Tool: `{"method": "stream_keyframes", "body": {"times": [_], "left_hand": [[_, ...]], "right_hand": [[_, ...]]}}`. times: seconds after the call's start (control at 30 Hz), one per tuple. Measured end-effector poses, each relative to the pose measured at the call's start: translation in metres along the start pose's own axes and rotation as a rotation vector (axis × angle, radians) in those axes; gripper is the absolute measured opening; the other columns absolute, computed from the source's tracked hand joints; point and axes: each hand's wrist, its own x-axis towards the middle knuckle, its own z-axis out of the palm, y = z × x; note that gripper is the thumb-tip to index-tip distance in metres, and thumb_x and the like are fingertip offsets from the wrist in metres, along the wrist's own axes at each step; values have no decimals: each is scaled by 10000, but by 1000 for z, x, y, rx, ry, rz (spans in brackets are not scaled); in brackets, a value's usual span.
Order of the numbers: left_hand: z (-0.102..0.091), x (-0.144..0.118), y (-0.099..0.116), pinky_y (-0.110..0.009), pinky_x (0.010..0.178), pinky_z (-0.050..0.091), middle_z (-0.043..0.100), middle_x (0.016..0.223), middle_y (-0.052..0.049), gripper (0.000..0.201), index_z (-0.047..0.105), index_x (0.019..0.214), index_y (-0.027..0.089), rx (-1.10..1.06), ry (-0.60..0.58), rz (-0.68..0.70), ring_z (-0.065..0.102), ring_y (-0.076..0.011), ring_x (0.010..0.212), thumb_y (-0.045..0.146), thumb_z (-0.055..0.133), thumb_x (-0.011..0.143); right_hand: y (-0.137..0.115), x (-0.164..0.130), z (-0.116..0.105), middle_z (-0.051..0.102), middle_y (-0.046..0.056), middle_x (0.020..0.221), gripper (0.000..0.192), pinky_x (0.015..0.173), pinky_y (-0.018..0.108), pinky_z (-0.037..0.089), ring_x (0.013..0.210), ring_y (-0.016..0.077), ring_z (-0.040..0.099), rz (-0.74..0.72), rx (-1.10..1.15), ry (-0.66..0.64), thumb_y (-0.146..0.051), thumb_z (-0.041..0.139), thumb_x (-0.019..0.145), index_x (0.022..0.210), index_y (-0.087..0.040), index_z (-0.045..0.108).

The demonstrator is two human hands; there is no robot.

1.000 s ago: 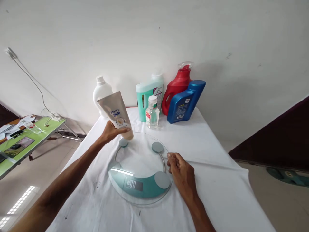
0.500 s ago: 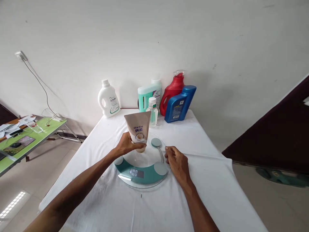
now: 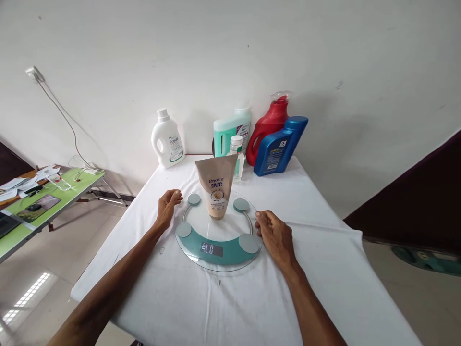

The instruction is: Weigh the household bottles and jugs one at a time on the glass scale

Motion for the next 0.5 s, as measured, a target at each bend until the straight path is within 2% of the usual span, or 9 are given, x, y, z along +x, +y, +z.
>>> {"method": "stream_keyframes", "body": {"times": [0.1, 0.33, 0.5], "left_hand": [[-6, -1, -17, -359, 823, 615, 759, 1090, -122, 477, 693, 1043, 175, -5, 68, 18, 754, -223, 922, 637, 661, 925], [-6, 1, -22, -318, 788, 561, 746, 932, -67, 294, 724, 981, 189, 122, -22, 55, 693, -193, 849, 468, 665, 909], [-7, 1, -23, -310, 771, 547, 728, 870, -47, 267, 738, 985, 189, 184, -40, 65, 667, -183, 798, 433, 655, 916]], "right_hand": [[1, 0, 1, 733, 37, 730, 407, 610, 315, 493, 596, 196, 639, -7, -19, 1, -641, 555, 887, 847, -256, 682], [-2, -1, 2, 701, 28, 706, 414, 638, 330, 519, 598, 200, 632, -6, -33, 6, -641, 525, 884, 873, -258, 682], [-1, 0, 1, 715, 35, 713, 428, 645, 331, 528, 606, 205, 645, 1, -47, -6, -664, 539, 898, 874, -261, 682]]}}
